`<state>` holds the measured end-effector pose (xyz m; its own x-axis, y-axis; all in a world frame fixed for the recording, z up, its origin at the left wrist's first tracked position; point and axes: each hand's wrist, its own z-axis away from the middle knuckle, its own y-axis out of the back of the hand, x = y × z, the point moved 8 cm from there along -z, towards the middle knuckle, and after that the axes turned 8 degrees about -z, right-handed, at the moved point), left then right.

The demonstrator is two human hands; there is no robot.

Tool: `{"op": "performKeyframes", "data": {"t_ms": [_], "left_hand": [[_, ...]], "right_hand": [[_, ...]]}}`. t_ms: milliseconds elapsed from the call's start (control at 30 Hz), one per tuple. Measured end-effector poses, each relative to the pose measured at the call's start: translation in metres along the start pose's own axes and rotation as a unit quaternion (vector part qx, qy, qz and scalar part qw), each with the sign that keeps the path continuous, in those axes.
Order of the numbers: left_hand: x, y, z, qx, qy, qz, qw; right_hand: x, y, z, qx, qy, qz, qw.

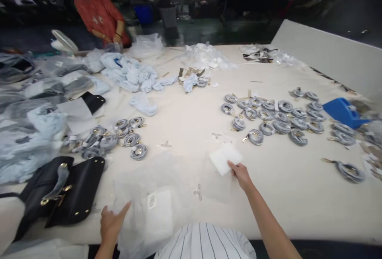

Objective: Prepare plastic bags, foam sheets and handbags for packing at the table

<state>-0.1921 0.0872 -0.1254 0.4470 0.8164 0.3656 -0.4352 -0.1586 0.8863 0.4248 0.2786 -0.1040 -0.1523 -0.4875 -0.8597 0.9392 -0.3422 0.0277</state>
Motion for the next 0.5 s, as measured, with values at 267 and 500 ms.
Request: {"op": "performKeyframes", "data": {"t_ms": [267,500], "left_hand": [[0.133,0.100,-0.037,0.201,-0.146,0.061,0.967],[0.264,0.092,-0.195,0.154,-0.222,0.037,0.962]], "right_hand": [[-0.015,-0.073,-0.044,-0.069,-0.107,-0.317,0.940],[0.018,-0.114,-0.086,-0.017,-0.073,-0.128,0.989]]}}
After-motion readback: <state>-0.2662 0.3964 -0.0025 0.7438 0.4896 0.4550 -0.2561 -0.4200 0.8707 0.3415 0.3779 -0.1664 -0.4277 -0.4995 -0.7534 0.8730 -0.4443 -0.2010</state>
